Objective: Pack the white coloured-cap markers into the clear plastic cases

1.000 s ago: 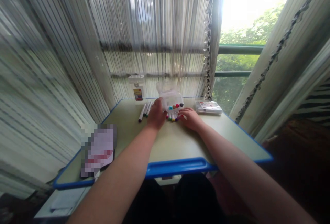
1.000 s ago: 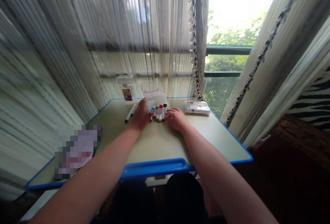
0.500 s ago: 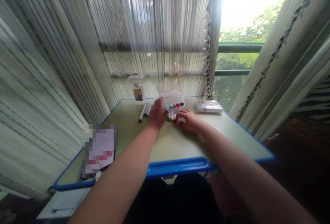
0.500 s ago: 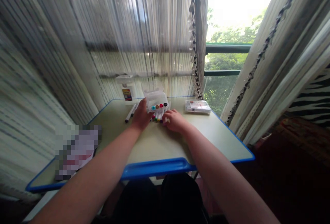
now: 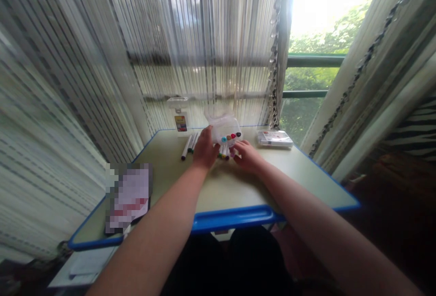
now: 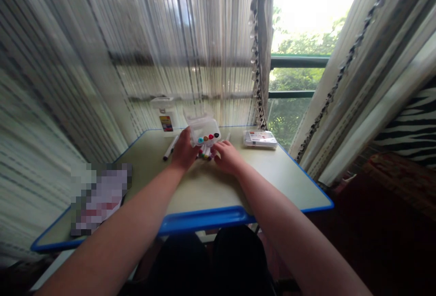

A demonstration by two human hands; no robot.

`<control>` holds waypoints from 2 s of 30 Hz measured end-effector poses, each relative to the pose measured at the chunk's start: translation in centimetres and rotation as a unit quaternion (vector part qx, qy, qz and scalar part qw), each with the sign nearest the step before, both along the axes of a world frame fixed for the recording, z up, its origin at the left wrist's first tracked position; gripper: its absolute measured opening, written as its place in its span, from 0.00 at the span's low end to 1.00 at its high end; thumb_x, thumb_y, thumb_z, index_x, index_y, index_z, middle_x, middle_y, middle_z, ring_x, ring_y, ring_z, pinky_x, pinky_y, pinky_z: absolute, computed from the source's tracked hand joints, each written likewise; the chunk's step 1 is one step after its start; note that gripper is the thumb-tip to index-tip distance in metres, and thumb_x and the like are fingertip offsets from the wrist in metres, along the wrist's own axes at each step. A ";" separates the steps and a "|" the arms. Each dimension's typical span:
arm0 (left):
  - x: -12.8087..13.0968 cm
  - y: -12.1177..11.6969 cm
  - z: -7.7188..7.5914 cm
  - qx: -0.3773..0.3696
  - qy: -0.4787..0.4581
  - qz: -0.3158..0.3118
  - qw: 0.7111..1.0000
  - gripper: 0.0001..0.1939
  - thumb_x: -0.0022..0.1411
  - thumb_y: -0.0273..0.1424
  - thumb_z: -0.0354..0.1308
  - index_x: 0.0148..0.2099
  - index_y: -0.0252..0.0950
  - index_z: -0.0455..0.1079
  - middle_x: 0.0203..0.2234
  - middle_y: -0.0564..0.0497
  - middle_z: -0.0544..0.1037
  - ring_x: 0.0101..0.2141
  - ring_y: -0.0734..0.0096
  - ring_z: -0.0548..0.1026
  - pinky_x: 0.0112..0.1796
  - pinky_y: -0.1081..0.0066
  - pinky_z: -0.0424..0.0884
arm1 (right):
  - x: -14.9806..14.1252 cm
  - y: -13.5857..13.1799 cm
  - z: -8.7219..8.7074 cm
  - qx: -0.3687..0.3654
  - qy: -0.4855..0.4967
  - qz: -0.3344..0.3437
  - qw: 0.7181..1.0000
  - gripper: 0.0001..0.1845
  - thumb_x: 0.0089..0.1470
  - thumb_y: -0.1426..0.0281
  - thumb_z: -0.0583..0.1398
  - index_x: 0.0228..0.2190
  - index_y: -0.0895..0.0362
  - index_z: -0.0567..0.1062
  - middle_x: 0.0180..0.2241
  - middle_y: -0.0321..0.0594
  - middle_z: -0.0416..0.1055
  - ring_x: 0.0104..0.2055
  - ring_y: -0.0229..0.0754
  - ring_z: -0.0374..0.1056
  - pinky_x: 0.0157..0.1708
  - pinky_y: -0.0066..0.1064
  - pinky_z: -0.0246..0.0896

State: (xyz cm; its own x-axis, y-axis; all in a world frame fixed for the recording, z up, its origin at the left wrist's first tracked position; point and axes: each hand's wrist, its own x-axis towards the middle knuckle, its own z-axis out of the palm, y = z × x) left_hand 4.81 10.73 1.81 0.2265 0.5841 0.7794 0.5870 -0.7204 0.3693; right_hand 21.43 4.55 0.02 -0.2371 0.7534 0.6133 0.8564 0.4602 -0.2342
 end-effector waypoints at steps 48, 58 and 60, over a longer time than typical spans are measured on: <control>0.1 0.1 -0.6 0.044 0.032 -0.055 0.997 0.23 0.53 0.24 0.55 0.51 0.39 0.58 0.49 0.42 0.70 0.50 0.55 0.69 0.50 0.54 0.68 | -1.0 -3.5 3.6 0.217 0.168 -0.028 0.961 0.07 0.54 0.63 0.59 0.31 0.53 0.70 0.30 0.36 0.64 0.29 0.37 0.64 0.30 0.30 0.63; 0.0 0.3 -0.6 0.031 0.020 -0.042 0.998 0.21 0.56 0.29 0.55 0.52 0.39 0.58 0.47 0.41 0.71 0.48 0.53 0.70 0.48 0.51 0.70 | -0.6 -3.3 3.5 0.183 0.151 0.001 0.971 0.11 0.55 0.65 0.57 0.40 0.55 0.73 0.31 0.39 0.68 0.26 0.35 0.61 0.27 0.29 0.61; 0.0 0.3 -0.6 0.033 0.020 -0.043 0.998 0.21 0.56 0.30 0.56 0.52 0.39 0.57 0.47 0.41 0.71 0.48 0.54 0.70 0.47 0.52 0.70 | -0.6 -3.3 3.6 0.190 0.156 0.006 0.969 0.11 0.57 0.67 0.55 0.40 0.55 0.74 0.31 0.39 0.68 0.26 0.35 0.62 0.28 0.29 0.61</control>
